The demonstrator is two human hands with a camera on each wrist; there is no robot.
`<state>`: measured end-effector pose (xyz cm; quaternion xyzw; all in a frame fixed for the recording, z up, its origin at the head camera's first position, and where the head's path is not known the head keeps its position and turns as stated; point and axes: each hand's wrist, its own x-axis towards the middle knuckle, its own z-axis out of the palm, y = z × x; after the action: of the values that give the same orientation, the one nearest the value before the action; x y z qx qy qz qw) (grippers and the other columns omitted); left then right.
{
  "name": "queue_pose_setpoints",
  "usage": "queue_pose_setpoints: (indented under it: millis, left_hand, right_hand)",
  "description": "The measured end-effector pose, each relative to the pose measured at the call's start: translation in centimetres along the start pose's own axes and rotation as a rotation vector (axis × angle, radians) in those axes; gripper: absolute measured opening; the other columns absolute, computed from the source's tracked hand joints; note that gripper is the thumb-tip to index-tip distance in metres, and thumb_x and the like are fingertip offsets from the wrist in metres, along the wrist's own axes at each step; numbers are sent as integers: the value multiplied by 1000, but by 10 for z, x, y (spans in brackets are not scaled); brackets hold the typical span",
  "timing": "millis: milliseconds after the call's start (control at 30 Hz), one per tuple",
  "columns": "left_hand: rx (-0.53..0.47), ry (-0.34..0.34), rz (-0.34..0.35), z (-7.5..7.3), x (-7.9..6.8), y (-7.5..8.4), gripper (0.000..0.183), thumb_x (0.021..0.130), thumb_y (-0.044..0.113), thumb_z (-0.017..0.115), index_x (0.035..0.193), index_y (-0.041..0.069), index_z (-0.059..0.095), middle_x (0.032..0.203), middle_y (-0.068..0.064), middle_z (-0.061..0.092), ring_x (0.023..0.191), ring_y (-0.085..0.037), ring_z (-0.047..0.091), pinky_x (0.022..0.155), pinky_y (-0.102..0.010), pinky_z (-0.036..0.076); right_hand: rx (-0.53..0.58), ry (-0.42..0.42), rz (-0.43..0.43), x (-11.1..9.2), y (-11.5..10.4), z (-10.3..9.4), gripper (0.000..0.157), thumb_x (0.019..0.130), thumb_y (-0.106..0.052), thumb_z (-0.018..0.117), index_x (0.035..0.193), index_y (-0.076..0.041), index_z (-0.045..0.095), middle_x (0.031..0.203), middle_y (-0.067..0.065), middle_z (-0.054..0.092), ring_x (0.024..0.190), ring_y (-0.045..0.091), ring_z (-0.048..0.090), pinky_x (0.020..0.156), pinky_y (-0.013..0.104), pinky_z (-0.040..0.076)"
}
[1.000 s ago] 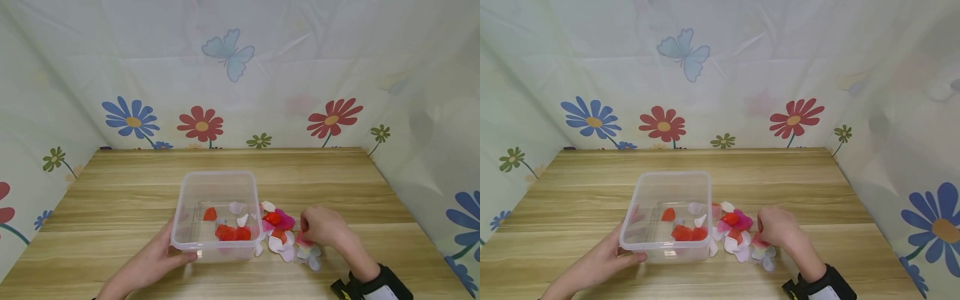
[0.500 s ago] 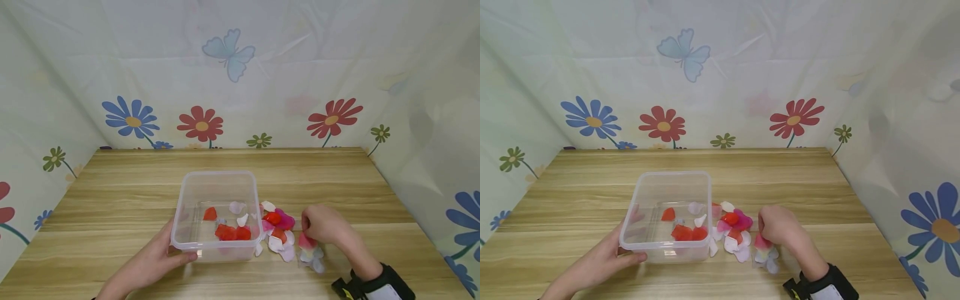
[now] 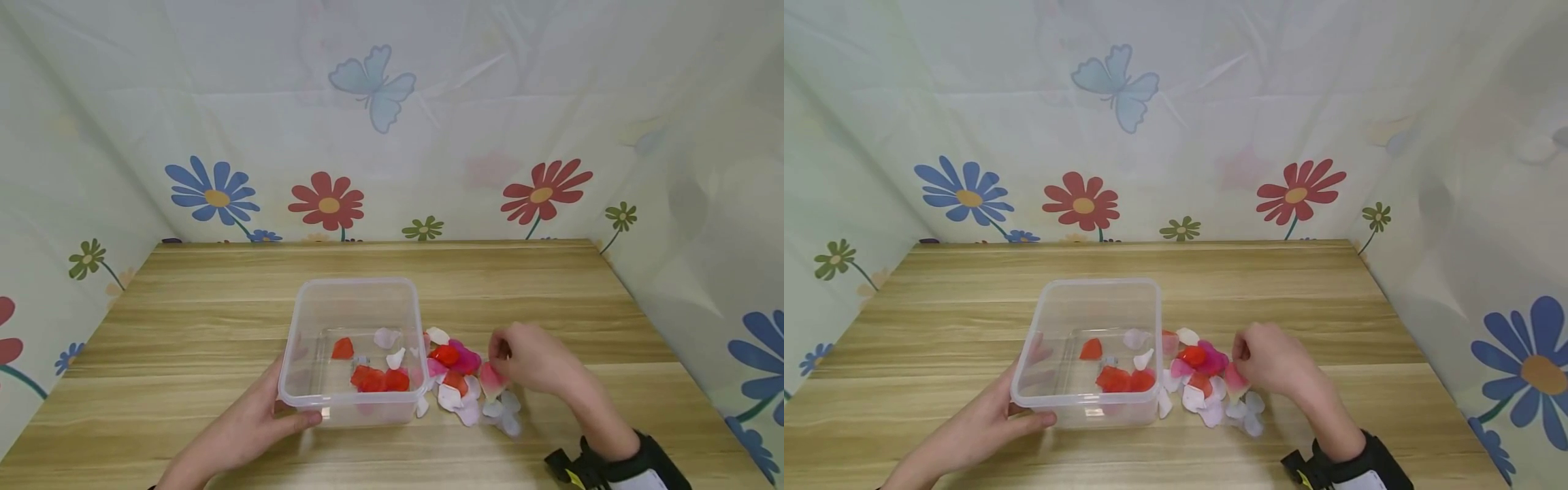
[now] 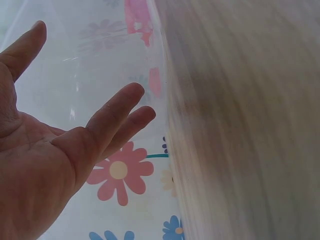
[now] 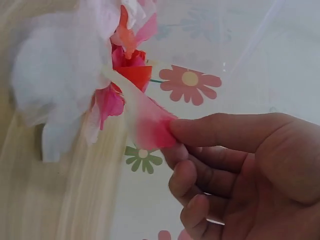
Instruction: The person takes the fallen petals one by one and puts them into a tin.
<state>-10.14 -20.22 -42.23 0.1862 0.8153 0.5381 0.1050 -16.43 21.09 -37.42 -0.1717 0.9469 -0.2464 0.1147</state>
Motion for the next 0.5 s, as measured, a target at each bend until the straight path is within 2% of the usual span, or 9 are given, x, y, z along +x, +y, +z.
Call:
queue_pose_setpoints:
  millis: [200,367,500]
  left_hand:
    - [4,1,-4,0,0,-1,107,88,24,84,164,41,10,161,-5,33,130,-32,52,100,-38,48]
    - [22,0,21,-1,-1,0,105,89,24,84,164,39,12,160,-7,35,128,-33,53,99,-37,49]
    - [27,2,13,-1,-1,0,105,89,25,84,164,39,12,161,-7,34,128,-33,52,99,-37,49]
  right_hand:
    - [-7,106,-39,1,-9,-6,10,89,-2,78,88,-10,73,76,-4,62,70,15,56,60,28,51]
    - [-13,196,-80,-2,-15,-8,10,86,-2,81,87,-10,75,75,-6,64,69,14,56,59,27,50]
    - [-13,278,-105,-4,-17,-10,11,85,-1,80,89,-9,74,75,-6,63,69,14,54,57,26,49]
